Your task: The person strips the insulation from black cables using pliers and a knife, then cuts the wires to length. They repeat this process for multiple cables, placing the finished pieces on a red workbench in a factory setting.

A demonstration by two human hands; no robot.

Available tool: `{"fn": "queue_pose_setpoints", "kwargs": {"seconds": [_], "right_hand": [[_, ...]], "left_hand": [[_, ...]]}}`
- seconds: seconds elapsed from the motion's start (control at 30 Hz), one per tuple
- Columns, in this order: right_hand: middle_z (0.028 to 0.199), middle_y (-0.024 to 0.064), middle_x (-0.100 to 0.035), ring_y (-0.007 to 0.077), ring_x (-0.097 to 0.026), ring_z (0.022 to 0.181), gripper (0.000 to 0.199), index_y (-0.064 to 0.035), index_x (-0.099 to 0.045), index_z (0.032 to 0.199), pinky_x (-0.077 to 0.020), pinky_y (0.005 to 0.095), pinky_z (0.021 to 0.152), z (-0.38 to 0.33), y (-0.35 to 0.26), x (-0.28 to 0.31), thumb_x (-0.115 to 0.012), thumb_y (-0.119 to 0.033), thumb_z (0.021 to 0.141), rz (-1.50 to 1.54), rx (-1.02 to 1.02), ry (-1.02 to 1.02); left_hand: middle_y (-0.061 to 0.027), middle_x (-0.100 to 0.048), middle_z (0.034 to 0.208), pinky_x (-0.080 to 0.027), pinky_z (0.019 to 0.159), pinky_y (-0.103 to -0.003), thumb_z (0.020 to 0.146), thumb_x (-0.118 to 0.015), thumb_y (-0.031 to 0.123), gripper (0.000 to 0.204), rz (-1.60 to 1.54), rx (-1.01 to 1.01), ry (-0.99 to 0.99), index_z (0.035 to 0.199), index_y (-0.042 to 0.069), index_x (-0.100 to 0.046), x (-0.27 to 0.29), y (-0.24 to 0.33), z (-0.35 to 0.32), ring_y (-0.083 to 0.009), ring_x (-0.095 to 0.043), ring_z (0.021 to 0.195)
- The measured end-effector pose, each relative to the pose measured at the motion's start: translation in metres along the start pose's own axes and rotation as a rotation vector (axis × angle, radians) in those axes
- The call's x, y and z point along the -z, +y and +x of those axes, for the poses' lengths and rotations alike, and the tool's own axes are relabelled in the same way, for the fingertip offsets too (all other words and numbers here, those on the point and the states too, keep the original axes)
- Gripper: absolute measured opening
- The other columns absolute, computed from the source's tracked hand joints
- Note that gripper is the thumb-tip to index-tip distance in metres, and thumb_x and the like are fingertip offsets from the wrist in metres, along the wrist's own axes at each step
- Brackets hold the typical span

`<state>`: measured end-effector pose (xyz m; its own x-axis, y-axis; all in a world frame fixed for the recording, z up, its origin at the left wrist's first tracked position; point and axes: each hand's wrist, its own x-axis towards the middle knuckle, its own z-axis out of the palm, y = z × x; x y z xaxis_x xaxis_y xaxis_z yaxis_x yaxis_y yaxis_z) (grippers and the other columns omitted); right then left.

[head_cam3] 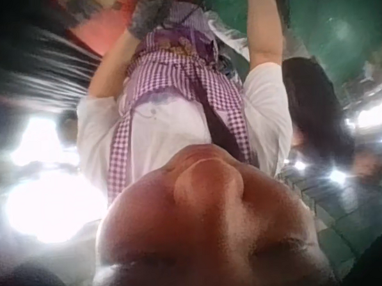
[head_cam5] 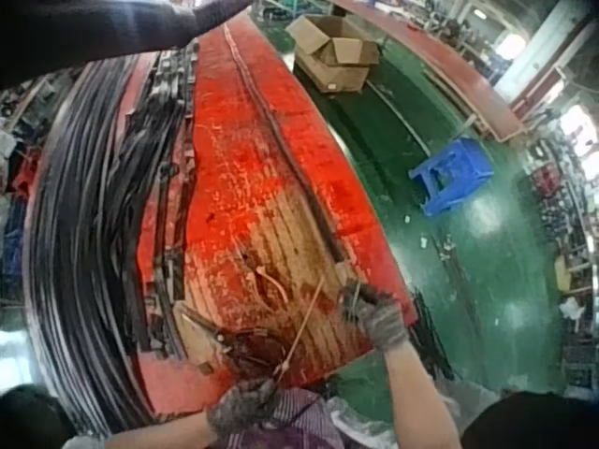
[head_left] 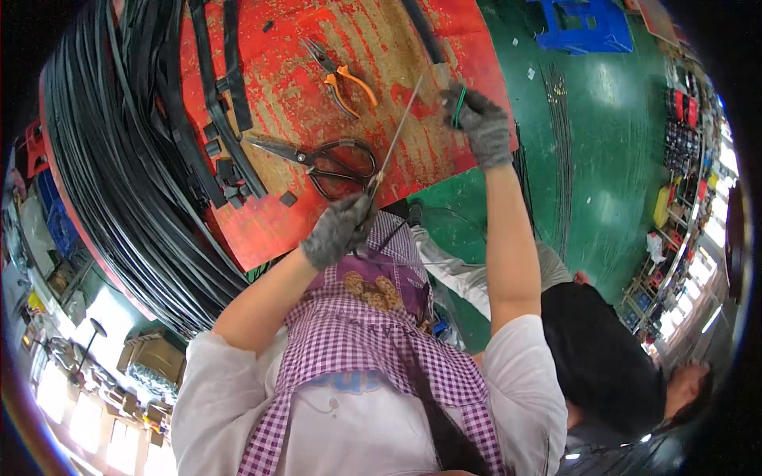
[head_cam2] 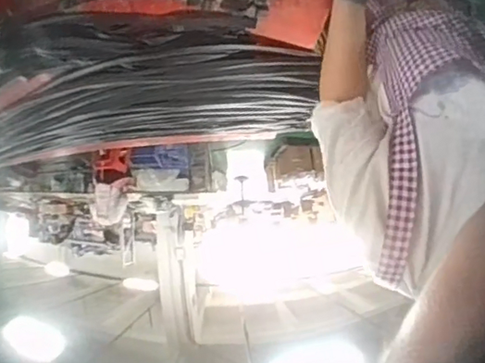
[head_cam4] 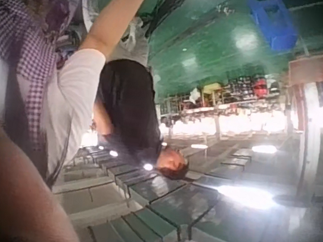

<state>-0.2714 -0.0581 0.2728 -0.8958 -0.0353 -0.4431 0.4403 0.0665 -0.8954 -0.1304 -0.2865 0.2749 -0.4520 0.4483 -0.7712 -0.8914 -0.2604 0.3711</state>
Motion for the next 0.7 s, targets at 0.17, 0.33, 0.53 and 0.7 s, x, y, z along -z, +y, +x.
{"fn": "queue_pose_setpoints", "kwargs": {"seconds": [0.17,0.33,0.53,0.7], "right_hand": [[0.086,0.0071,-0.059,0.0116,-0.055,0.077,0.034,0.0008,-0.054,0.098,-0.0445,0.0244,0.073,0.016,0.009,0.004,-0.065,-0.013,0.069,-0.043,-0.045,-0.139],[0.086,0.0059,-0.059,0.0114,-0.054,0.078,0.037,-0.0006,-0.053,0.1,-0.0438,0.0242,0.072,0.014,0.004,-0.011,-0.065,-0.018,0.069,-0.146,-0.044,-0.302],[0.082,0.0038,-0.058,0.011,-0.053,0.076,0.036,-0.0012,-0.055,0.094,-0.0429,0.0242,0.068,0.01,0.009,-0.004,-0.065,-0.023,0.069,-0.12,-0.062,-0.475],[0.078,0.0034,-0.056,0.0118,-0.052,0.074,0.039,-0.0018,-0.054,0.089,-0.0421,0.0259,0.068,-0.003,0.001,-0.006,-0.069,-0.027,0.063,-0.173,-0.063,-0.779]], "left_hand": [[0.0041,-0.037,0.054,-0.023,0.035,-0.019,0.086,-0.04,0.027,0.02,-0.279,0.126,-0.127,0.08,0.01,-0.047,0.021,-0.008,-0.016,-0.0051,-0.029,0.039],[0.0039,-0.04,0.057,-0.026,0.036,-0.018,0.086,-0.038,0.027,0.02,-0.198,0.164,-0.144,0.082,0.01,-0.048,0.012,-0.011,-0.014,-0.0048,-0.031,0.04],[0.0034,-0.036,0.053,-0.022,0.036,-0.019,0.085,-0.041,0.032,0.024,-0.08,0.133,-0.177,0.077,0.01,-0.045,0.0,-0.008,-0.013,-0.0048,-0.028,0.04],[0.0017,-0.043,0.06,-0.032,0.039,-0.02,0.084,-0.043,0.025,0.018,0.078,-0.01,-0.377,0.082,0.007,-0.047,0.001,0.0,0.007,-0.0063,-0.041,0.046]]}}
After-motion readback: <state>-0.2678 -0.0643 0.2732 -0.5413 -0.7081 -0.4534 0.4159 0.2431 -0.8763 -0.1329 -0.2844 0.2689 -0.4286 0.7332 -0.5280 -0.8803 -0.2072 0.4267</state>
